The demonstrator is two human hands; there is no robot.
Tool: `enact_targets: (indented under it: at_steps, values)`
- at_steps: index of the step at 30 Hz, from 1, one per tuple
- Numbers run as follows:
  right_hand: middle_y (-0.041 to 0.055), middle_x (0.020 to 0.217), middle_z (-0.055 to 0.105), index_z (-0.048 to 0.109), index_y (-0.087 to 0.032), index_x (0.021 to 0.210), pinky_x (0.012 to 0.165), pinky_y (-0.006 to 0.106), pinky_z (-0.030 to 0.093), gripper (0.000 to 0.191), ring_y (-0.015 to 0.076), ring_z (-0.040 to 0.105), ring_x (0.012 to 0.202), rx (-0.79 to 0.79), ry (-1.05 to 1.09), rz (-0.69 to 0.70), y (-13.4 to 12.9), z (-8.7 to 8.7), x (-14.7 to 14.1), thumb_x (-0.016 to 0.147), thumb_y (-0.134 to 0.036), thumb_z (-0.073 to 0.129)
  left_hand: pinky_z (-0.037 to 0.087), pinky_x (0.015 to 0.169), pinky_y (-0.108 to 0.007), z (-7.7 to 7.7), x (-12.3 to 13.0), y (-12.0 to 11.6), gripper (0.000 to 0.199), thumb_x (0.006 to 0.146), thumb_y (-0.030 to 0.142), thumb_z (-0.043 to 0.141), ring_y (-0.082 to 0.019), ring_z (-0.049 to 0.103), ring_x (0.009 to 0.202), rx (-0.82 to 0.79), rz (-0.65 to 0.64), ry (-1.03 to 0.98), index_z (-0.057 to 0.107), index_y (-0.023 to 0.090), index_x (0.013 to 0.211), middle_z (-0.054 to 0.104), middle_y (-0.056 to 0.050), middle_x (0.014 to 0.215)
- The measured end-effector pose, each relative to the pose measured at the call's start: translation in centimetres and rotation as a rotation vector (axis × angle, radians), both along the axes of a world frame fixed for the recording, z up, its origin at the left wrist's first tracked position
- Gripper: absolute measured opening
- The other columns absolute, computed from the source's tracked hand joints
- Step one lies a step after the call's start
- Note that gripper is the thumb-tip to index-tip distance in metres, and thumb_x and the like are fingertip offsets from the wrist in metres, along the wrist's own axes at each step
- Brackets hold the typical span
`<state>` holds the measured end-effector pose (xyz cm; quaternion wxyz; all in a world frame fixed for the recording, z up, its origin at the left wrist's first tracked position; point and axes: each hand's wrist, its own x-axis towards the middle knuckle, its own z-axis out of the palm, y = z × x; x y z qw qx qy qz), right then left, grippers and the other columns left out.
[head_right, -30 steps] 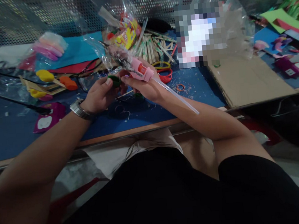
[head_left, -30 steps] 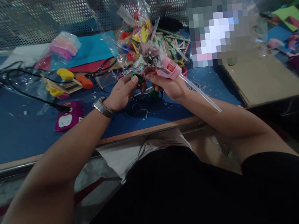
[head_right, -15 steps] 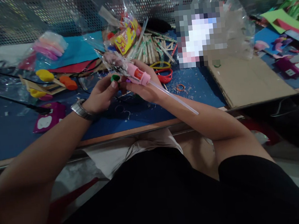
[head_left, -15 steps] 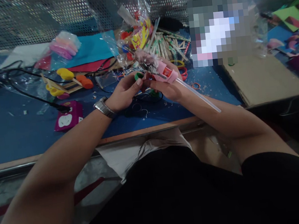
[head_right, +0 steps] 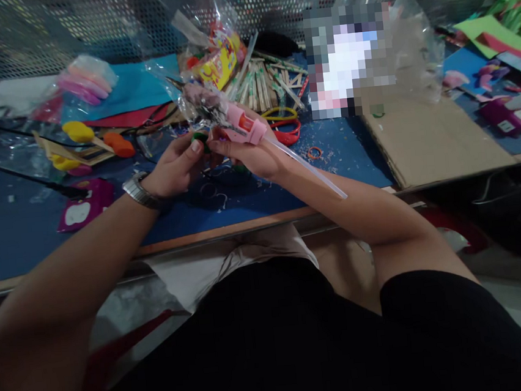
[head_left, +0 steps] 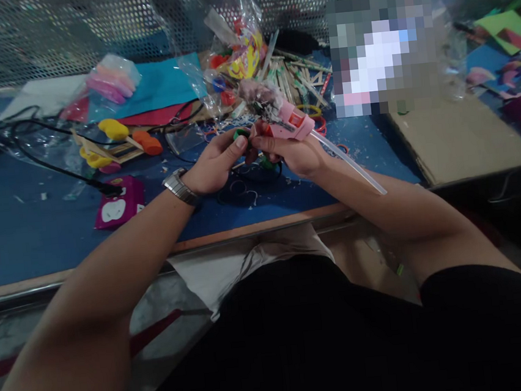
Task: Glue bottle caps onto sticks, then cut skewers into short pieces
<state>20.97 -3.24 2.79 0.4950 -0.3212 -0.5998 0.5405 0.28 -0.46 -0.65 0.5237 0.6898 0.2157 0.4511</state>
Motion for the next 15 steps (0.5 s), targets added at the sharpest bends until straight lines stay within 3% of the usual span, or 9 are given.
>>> enact_targets:
  at_steps: [7, 10, 15]
  values:
    - [-0.0027, 0.083, 0.072, 0.065, -0.026, 0.109, 0.060, 0.032, 0.056, 0.068, 0.0153, 0.064, 0.070, 0.056, -0.039, -0.013, -0.40, 0.22, 0.37, 0.075, -0.074, 0.099, 0.054, 0.083, -0.032, -0.25, -0.02, -0.08, 0.046, 0.097, 0.070, 0.081, -0.013, 0.065, 0.081, -0.109, -0.077, -0.093, 0.082, 0.026, 0.108, 0.069, -0.001, 0.095]
    - [-0.0016, 0.089, 0.077, 0.066, -0.027, 0.116, 0.059, 0.032, 0.057, 0.067, 0.0153, 0.066, 0.068, 0.091, -0.068, -0.007, -0.63, 0.12, 0.64, 0.077, -0.069, 0.100, 0.055, 0.082, -0.030, -0.52, -0.02, -0.09, 0.048, 0.092, 0.073, 0.084, -0.013, 0.065, 0.082, -0.157, -0.048, -0.117, 0.084, 0.026, 0.105, 0.070, -0.001, 0.093]
    - [0.0000, 0.094, 0.079, 0.068, -0.030, 0.111, 0.060, 0.035, 0.060, 0.051, 0.0197, 0.073, 0.073, 0.152, -0.066, -0.006, -0.62, -0.05, 0.78, 0.084, -0.062, 0.097, 0.056, 0.080, -0.032, -0.71, -0.09, -0.09, 0.048, 0.089, 0.073, 0.087, -0.016, 0.066, 0.081, -0.148, 0.025, -0.112, 0.085, 0.027, 0.104, 0.072, -0.002, 0.095]
